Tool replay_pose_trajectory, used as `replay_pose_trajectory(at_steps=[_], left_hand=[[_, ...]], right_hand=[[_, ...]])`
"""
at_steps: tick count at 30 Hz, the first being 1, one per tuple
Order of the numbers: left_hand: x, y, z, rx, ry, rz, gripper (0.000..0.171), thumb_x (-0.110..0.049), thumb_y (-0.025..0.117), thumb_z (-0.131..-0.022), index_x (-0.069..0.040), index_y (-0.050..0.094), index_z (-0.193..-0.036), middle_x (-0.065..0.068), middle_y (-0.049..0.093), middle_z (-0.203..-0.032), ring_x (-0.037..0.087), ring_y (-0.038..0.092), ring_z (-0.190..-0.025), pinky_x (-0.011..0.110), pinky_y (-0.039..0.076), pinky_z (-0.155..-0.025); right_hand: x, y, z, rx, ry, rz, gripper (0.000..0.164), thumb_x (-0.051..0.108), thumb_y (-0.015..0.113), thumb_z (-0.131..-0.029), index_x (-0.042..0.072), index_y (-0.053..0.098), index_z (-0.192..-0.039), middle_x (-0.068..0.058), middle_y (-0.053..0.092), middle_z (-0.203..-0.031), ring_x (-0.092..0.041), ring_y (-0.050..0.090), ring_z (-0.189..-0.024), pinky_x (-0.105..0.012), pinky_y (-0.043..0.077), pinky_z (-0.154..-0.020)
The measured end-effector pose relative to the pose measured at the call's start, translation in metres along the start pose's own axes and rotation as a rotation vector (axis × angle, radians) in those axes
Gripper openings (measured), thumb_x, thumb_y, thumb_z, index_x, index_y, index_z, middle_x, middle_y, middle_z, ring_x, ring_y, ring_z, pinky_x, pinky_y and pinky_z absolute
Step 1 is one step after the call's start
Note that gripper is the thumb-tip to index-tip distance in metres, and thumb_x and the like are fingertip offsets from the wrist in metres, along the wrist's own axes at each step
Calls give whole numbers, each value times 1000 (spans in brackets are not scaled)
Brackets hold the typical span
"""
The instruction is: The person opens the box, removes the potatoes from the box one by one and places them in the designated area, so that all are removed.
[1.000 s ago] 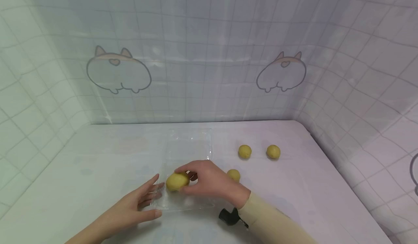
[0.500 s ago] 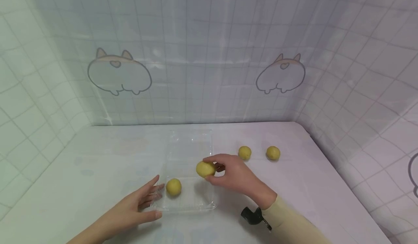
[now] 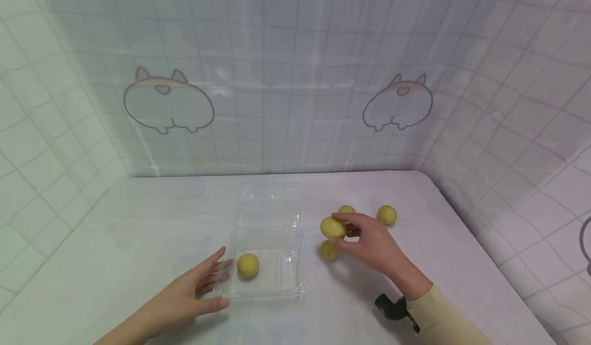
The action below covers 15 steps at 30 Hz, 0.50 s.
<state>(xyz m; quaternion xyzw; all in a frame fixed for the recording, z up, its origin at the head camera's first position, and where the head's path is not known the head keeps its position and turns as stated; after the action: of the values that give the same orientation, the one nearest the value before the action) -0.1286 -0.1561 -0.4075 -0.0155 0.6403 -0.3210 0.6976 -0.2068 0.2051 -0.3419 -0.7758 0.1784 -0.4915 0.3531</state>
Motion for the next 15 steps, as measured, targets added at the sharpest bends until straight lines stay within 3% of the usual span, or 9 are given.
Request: replay_pose_trajectory(at_steps=[15], left_hand=[[1, 0, 0, 3, 25, -8, 103, -39, 80, -84, -14, 15, -160, 10, 40, -154, 27, 48, -132, 30, 45, -105]], right_hand=[[-33, -19, 25, -59, 58, 98, 47, 29, 82, -83, 17, 67, -126, 2, 68, -117, -14, 69, -95, -31, 60, -82]])
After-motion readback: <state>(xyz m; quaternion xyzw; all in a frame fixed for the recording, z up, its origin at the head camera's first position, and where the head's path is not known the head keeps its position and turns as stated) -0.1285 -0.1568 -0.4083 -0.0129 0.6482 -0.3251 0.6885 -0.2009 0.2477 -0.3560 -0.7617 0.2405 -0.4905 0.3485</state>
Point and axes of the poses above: each hand's wrist, its own z-axis away from the middle knuckle, its own y-axis out of the palm, x = y × z, the point moved 6 cm from there along -z, towards the middle knuckle
